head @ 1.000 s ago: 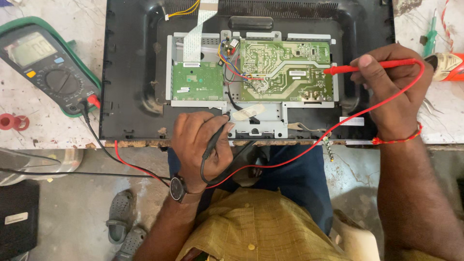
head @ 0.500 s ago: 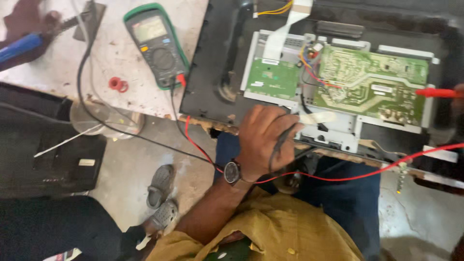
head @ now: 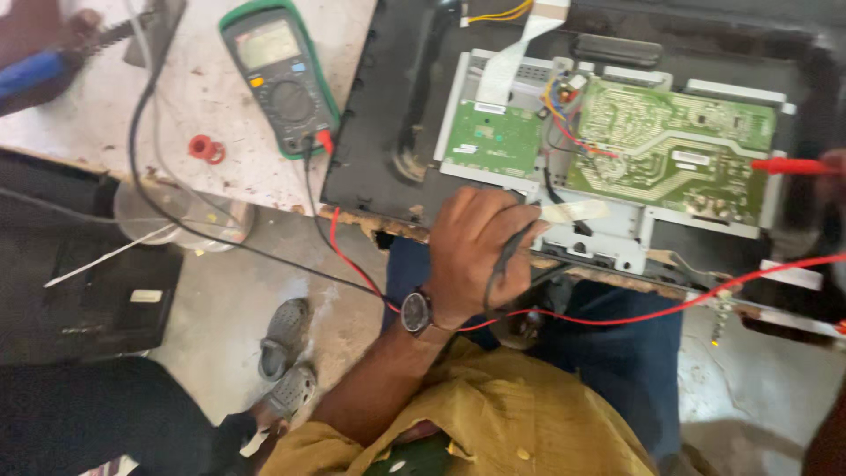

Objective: The person uses a multimeter to test points on a circuit board inside a disassembled electronic device. They hold the black probe on a fixed point and move the red probe across various test points on the board, checking readings on the multimeter display.

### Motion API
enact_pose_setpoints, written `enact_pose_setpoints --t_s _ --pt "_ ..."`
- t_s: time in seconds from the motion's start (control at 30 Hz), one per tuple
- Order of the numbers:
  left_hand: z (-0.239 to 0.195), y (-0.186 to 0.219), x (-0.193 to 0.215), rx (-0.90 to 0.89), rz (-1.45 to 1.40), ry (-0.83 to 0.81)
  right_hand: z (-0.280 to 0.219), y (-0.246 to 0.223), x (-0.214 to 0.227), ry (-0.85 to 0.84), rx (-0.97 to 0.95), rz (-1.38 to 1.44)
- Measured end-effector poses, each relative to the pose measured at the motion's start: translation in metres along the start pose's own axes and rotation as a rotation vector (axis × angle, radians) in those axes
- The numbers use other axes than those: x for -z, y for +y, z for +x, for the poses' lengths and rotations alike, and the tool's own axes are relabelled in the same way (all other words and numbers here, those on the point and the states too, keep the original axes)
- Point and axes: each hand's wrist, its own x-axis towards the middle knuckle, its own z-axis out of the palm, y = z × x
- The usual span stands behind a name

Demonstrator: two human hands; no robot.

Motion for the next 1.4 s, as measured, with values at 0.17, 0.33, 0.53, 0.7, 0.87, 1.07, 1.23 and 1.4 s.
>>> enact_pose_setpoints --t_s 0.17,0.33,0.53,0.7,0.87,1.07,1.23,1.4 --pt "0.001 -0.004 -0.003 -0.028 0.018 -0.039 -0.010 0.002 0.032 0.025 0.059 -0.008" --pt "0.002 -0.002 -0.003 -0.038 0.038 -0.053 -0.007 -0.013 0.023 0.002 0.112 0.096" --pt "0.001 -0.001 -0.004 0.017 0.058 -0.044 -0.011 -0.017 0.024 0.123 0.126 0.119" --pt "0.000 -0.001 -0.005 0.019 0.063 -0.030 -0.009 -0.010 0.026 0.139 0.095 0.150" --pt "-0.001 -0.002 -0.006 0.018 0.058 -0.026 -0.009 -0.011 0.025 0.120 0.106 0.128" --pt "0.000 -0.002 -0.006 0.018 0.043 -0.031 -0.009 -0.010 0.026 0.102 0.106 0.102" --pt "0.002 0.001 -0.004 0.033 0.057 -0.042 -0.008 -0.013 0.023 0.101 0.103 0.119" --pt "0.001 -0.002 -0.005 0.013 0.042 -0.034 -0.009 -0.014 0.024 0.081 0.116 0.099"
